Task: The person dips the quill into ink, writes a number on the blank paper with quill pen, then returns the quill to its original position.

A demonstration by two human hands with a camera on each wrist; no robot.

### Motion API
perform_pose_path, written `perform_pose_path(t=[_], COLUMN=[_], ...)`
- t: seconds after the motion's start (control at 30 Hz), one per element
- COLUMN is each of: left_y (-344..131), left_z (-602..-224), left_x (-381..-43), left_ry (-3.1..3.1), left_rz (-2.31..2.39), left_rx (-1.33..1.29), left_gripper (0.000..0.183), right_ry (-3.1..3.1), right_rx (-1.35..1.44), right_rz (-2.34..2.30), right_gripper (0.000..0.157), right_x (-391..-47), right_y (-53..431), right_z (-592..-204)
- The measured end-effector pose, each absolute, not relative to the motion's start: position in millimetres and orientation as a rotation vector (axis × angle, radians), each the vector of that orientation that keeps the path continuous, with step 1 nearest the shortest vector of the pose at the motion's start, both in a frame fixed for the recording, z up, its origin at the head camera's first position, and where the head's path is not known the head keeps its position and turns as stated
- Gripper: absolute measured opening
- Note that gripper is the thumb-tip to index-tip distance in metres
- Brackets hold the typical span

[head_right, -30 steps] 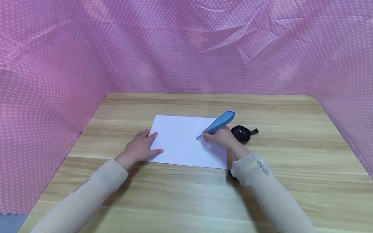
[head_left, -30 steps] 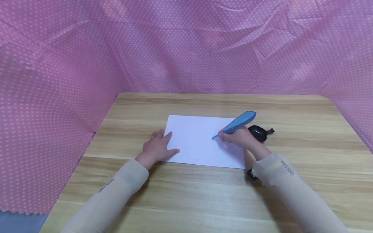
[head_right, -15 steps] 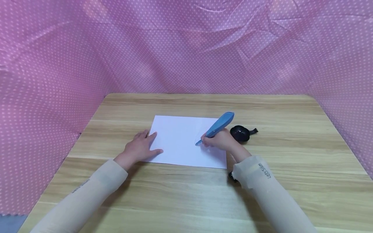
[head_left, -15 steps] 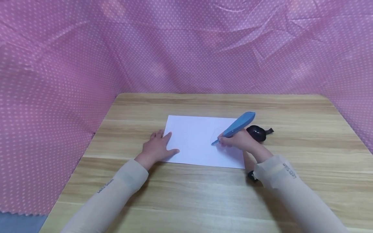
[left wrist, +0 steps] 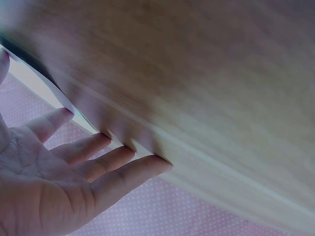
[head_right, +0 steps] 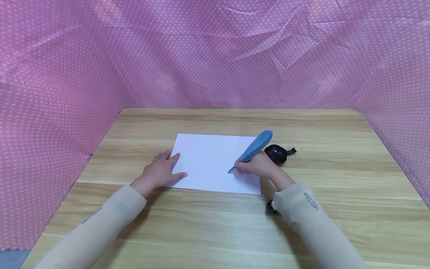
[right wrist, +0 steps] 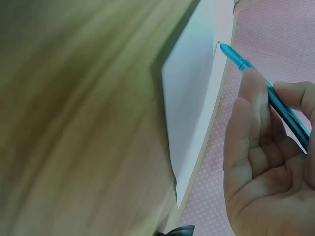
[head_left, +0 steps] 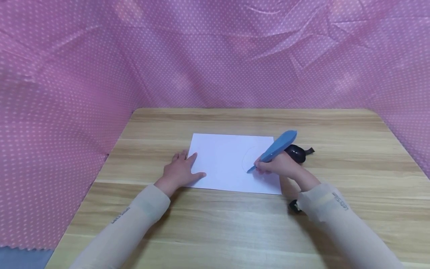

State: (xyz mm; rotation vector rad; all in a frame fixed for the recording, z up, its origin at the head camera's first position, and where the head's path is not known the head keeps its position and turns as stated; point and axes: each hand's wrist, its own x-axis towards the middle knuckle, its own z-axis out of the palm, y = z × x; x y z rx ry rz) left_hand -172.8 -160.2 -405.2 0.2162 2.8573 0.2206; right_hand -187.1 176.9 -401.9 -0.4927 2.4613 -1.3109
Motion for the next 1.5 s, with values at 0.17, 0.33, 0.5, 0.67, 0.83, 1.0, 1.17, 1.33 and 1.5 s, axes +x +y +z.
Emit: perform_pose_path(t=[0.17,0.33,0.5,0.67,0.83,1.0,1.17,1.33,1.5], left_y=[-160,-160,-160,-160,-160,-160,-161,-162,-161], left_z=[-407,-408,-409,-408,-407,-408,-409,-409,-409], left_x=[-173,-174,-174,-174,-173,-174,-174,-174,-174], left_ry=[2.859,2.857,2.856,2.856,2.86,2.863,2.863,2.864,2.862], left_rz=[0.23,0.238,0.24,0.233,0.234,0.23,0.209,0.211,0.218], left_rx=[0.218,0.212,0.209,0.212,0.221,0.225,0.234,0.235,0.231], left_gripper=[0.088,0.088,0.088,0.089,0.088,0.088,0.088,0.089,0.088], right_ry=[2.45,2.451,2.475,2.502,2.514,2.502,2.508,2.546,2.565], right_rx=[-0.458,-0.443,-0.416,-0.394,-0.381,-0.363,-0.33,-0.34,-0.339], right_rz=[-1.312,-1.297,-1.264,-1.221,-1.201,-1.25,-1.252,-1.223,-1.265], right_gripper=[0.017,0.016,0.015,0.016,0.017,0.016,0.018,0.018,0.018], right_x=[-184,-183,-182,-180,-180,-182,-181,-182,-183], right_y=[183,188,192,197,203,210,213,218,221], right_z=[-400,-400,-398,-397,-398,-399,-396,-397,-399])
